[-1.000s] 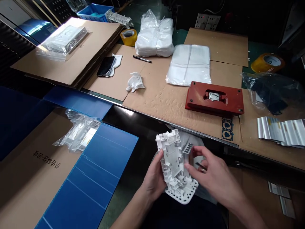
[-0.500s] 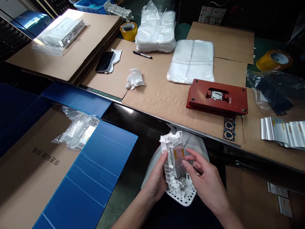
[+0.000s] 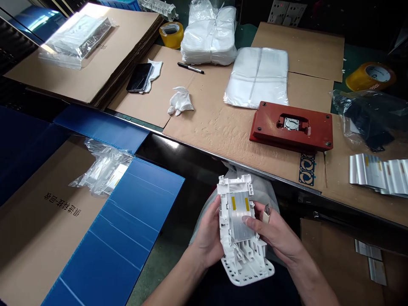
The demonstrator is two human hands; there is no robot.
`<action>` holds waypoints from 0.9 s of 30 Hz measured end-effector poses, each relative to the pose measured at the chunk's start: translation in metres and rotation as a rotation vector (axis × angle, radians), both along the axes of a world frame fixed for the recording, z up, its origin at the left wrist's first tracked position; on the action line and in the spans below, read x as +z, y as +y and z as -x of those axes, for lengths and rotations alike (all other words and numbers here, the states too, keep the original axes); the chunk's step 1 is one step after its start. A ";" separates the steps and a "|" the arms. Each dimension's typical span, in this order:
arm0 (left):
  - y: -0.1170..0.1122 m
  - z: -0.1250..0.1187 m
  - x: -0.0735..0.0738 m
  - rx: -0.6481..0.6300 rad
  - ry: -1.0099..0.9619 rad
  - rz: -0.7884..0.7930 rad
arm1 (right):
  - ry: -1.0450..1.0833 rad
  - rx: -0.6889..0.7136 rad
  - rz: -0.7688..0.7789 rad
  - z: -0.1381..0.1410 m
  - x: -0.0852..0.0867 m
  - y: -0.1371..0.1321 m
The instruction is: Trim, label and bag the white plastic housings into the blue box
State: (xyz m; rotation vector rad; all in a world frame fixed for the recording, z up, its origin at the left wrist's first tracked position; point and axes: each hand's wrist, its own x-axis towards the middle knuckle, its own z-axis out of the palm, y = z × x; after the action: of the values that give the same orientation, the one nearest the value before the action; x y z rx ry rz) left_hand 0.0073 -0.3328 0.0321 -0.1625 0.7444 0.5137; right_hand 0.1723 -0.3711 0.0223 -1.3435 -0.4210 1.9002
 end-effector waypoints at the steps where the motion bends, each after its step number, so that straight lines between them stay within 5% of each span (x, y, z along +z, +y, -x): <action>1: 0.001 0.001 0.000 -0.002 -0.021 0.006 | 0.046 0.008 0.005 0.001 -0.001 0.000; 13: -0.004 0.008 -0.004 0.023 -0.004 0.028 | 0.214 -0.097 0.007 0.013 -0.016 -0.009; 27: -0.008 0.013 -0.003 -0.075 0.113 -0.041 | 0.210 -0.044 -0.015 0.008 -0.025 -0.018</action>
State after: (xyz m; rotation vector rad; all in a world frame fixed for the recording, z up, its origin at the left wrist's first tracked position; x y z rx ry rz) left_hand -0.0057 -0.3405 0.0286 -0.0671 0.8463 0.4692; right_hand 0.1643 -0.3892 -0.0029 -1.1195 -0.2969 1.9730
